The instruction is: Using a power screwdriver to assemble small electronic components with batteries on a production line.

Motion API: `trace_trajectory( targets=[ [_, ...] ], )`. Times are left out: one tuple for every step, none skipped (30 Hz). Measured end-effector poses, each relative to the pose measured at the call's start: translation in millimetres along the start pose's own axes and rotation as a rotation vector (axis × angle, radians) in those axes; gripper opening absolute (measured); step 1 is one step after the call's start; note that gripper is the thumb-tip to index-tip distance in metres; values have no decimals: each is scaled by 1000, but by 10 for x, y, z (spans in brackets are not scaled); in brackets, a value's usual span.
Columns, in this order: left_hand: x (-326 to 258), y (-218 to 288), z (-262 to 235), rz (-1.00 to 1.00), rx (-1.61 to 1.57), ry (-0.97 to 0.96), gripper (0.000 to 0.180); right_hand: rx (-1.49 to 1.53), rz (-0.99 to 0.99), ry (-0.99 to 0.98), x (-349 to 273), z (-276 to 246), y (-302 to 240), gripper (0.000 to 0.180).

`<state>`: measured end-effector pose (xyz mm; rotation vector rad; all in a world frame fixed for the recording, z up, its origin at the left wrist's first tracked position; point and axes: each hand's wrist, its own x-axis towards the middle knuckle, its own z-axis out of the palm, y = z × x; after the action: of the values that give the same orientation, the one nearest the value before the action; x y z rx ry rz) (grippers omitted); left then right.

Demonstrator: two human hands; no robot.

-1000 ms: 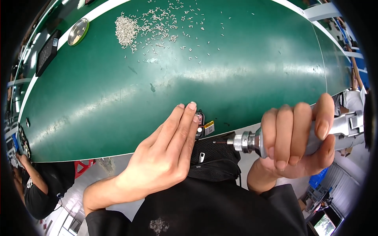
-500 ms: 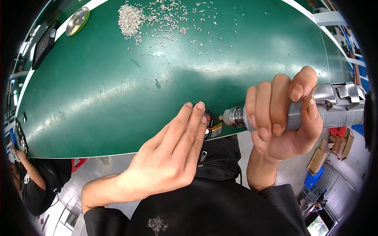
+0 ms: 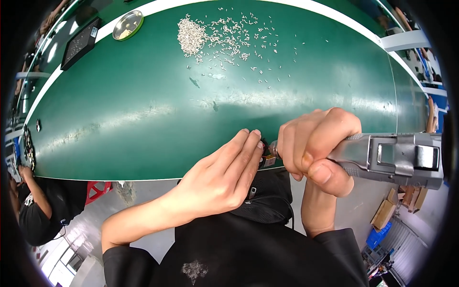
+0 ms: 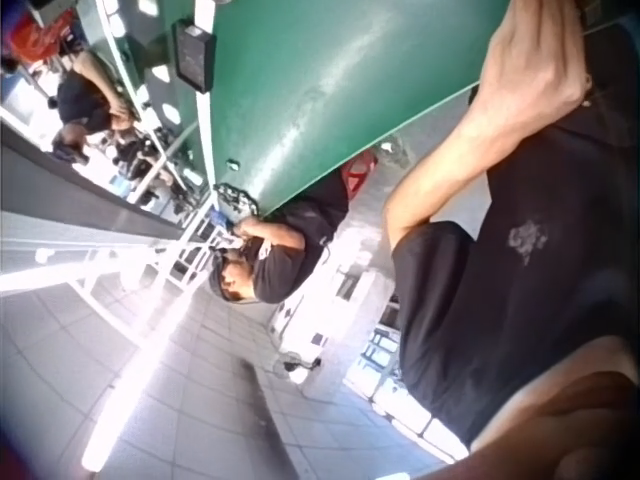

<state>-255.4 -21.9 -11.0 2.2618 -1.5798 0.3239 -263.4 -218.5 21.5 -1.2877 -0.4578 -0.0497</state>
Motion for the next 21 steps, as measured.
trace_trajectory(
  targets=[
    [-21,3,8,2,14,-4,37,-7,-23,13,17,6,21,16],
    [-37,10,3,4,33,-2,37,-5,-40,5,38,-5,26,16],
    [-50,22,-11,-9,9,-17,37,43,4,-56,57,-31,19,16],
    [-56,10,-43,-20,-6,-36,38,94,40,-119,94,-50,25,16],
    [-32,-5,-70,-16,-34,-54,39,164,30,-154,132,-63,32,16],
    [-22,-40,-97,-3,-3,-56,39,262,-48,-232,168,-81,78,14],
    [-1,-59,-119,38,-49,-50,38,306,-78,-254,180,-82,3,13],
    [-42,-89,-135,62,-88,-57,37,371,-105,-287,202,-74,-7,12],
    [-111,-87,-167,35,-115,-63,37,451,-165,-347,232,-103,-6,10],
    [-179,-94,-229,40,-88,-77,37,531,-194,-359,228,-158,-40,9],
    [-247,-146,-301,-53,-61,-104,39,568,-247,-372,215,-267,-59,10],
    [-327,-212,-374,-145,-35,-129,42,619,-266,-274,101,-330,-86,10],
    [-446,-298,-432,-346,29,-104,44,614,-278,-169,-34,-385,-137,10],
    [-627,-402,-530,-556,104,-78,46,624,-290,-69,-145,-405,-162,11],
    [-820,-538,-609,-783,189,-32,47,623,-316,-57,-263,-451,-151,11],
    [-1006,-675,-684,-1019,279,22,49,620,-292,38,-368,-497,-118,10],
    [-1197,-826,-721,-1064,505,31,50,620,-259,130,-448,-493,-81,10],
    [-1290,-927,-743,-1099,728,43,52,626,-269,134,-504,-459,-50,10],
    [-1244,-961,-769,-1094,738,41,52,671,-246,217,-550,-425,2,9],
    [-1138,-1011,-768,-1076,730,53,54,710,-218,304,-608,-406,40,8],
    [-1016,-1056,-765,-1059,720,65,56,725,-213,326,-651,-392,91,7]
  ],
)
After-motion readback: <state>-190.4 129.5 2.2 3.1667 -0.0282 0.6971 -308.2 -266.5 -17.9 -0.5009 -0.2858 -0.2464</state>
